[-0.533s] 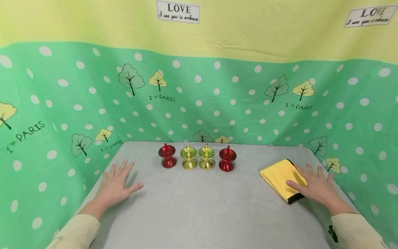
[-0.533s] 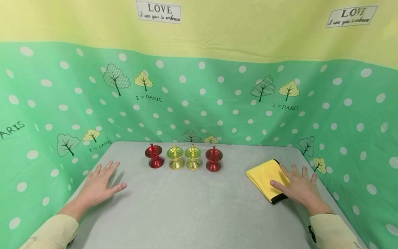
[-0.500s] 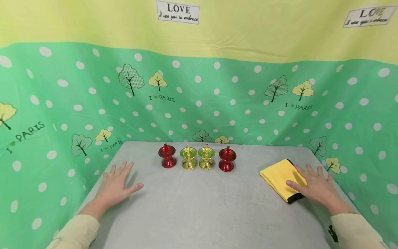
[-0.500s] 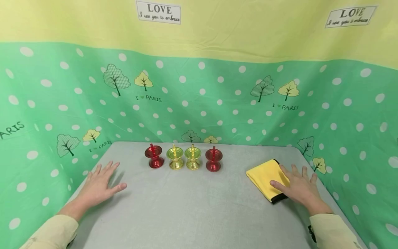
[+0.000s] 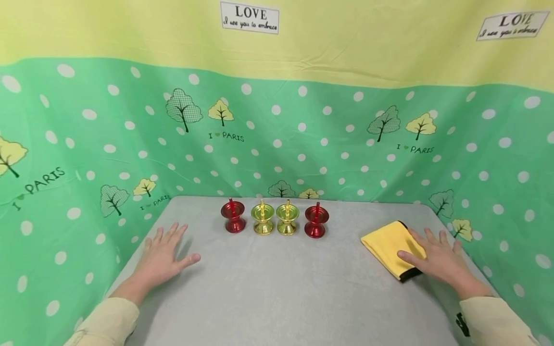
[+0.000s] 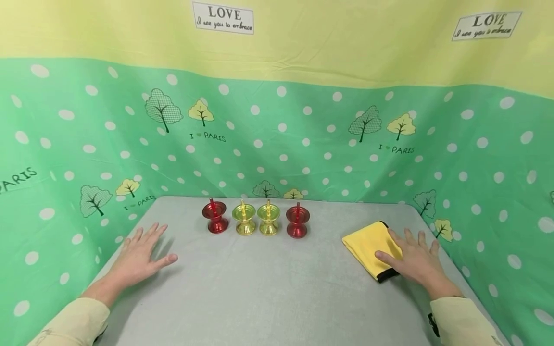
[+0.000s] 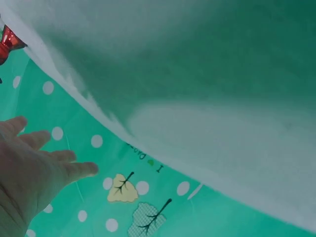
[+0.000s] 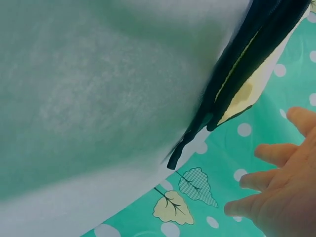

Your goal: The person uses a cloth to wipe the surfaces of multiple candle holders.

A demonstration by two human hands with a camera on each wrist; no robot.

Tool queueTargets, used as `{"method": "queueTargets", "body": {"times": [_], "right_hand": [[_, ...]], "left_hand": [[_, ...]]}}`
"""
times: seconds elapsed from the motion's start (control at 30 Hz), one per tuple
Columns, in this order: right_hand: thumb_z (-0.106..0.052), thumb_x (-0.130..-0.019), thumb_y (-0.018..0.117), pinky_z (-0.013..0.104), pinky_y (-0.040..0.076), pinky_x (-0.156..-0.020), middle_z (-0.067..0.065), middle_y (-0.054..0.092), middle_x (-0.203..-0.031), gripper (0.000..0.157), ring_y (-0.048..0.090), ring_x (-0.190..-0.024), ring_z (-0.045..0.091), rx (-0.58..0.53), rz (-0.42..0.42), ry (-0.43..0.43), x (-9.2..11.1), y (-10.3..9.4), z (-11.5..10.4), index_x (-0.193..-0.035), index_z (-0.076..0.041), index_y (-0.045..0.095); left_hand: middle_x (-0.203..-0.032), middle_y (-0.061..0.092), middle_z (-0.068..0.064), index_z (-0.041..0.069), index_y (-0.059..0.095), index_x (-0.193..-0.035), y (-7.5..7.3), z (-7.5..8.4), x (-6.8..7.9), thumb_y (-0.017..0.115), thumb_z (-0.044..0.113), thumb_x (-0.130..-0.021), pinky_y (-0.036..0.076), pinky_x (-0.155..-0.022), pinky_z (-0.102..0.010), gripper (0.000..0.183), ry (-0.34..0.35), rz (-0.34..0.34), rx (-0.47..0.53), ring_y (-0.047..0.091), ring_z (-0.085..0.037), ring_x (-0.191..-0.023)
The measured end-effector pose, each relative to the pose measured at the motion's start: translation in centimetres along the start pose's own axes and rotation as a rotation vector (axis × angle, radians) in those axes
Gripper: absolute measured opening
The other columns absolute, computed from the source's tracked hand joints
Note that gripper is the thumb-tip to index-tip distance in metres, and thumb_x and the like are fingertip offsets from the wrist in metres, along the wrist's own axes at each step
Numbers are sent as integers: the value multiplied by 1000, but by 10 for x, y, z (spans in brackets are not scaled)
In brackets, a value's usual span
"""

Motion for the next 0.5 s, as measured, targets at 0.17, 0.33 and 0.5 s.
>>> {"method": "queueTargets", "body": {"times": [0.17, 0.33, 0.5], "right_hand": [[-68, -102, 57, 94, 9, -108, 50, 26, -160, 94, 16, -144, 79, -17, 21, -14, -1, -3, -7, -164, 0, 36], [-64, -102, 59, 92, 15, -109, 48, 31, -159, 92, 22, -144, 76, -30, 29, -38, -3, -4, -17, -160, 5, 40], [-63, -102, 61, 93, 18, -106, 48, 34, -158, 91, 25, -143, 76, -46, 25, -56, -3, -2, -26, -159, 7, 42]], "left_hand": [[-164, 41, -33, -2, 39, -162, -2, 5, 0, 73, 59, -97, 31, -120, -77, 95, 4, 27, 86, 38, -61, -148], [-157, 53, -29, 0, 46, -158, 3, 27, -1, 74, 47, -100, 41, -117, -70, 80, 2, 22, 198, 50, -54, -143], [-151, 62, -21, 5, 50, -156, 15, 74, -4, 77, 40, -99, 53, -108, -63, 72, 35, 0, 295, 66, -44, -129]]}}
Point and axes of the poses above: each hand's wrist, its own x-axis away from the middle knuckle, its own y-axis out of the palm, z = x × y, the point moved 8 cm from there along -x, towards the middle knuckle
